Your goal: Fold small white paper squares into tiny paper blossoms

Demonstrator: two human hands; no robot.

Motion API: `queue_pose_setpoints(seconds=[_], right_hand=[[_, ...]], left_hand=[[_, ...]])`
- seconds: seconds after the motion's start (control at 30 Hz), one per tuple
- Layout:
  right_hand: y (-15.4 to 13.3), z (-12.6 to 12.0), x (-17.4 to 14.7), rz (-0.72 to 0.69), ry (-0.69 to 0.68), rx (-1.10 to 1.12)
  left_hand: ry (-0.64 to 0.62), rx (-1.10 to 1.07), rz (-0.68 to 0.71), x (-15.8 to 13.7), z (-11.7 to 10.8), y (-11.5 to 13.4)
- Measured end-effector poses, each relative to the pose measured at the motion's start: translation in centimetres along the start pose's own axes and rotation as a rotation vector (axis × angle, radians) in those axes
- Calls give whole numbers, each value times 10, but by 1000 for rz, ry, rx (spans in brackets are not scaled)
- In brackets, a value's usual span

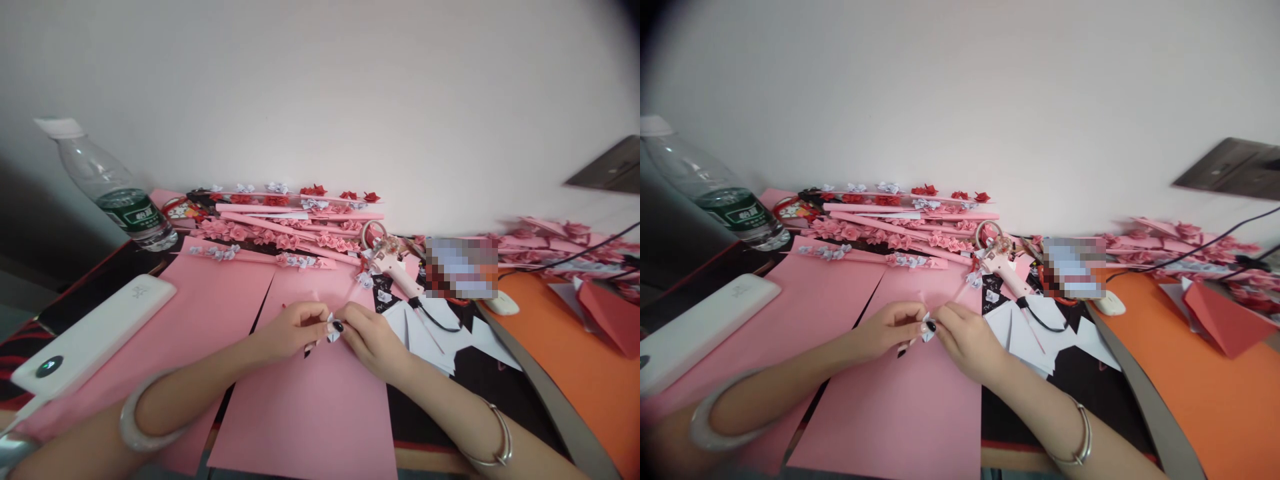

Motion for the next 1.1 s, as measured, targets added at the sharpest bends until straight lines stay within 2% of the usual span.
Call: queue_pose_setpoints(seconds=[0.13,0.43,0.63,0.83,1.1], right_hand=[[2,1,1,-3,-81,-9],[1,4,-4,53,-68,80],[2,3,-3,27,11,39],[1,2,-4,-4,-12,15],[3,4,-6,-36,-17,-7]], left_hand=[[-5,33,0,-1,0,1],[-18,51,2,-4,2,5],[-99,-119,-137,-2,2,-2],[-226,-213,-304,-2,2,-3],[-220,-320,-378,-2,1,-2]])
Point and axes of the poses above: each hand's wrist, its own x-axis towards the middle knuckle, its own z-axis out of the palm, y = z × x, the point moved 1 cm from there along x, towards the middle knuckle, and after that the axes turned 12 degrees about y, right-handed, at the moved point
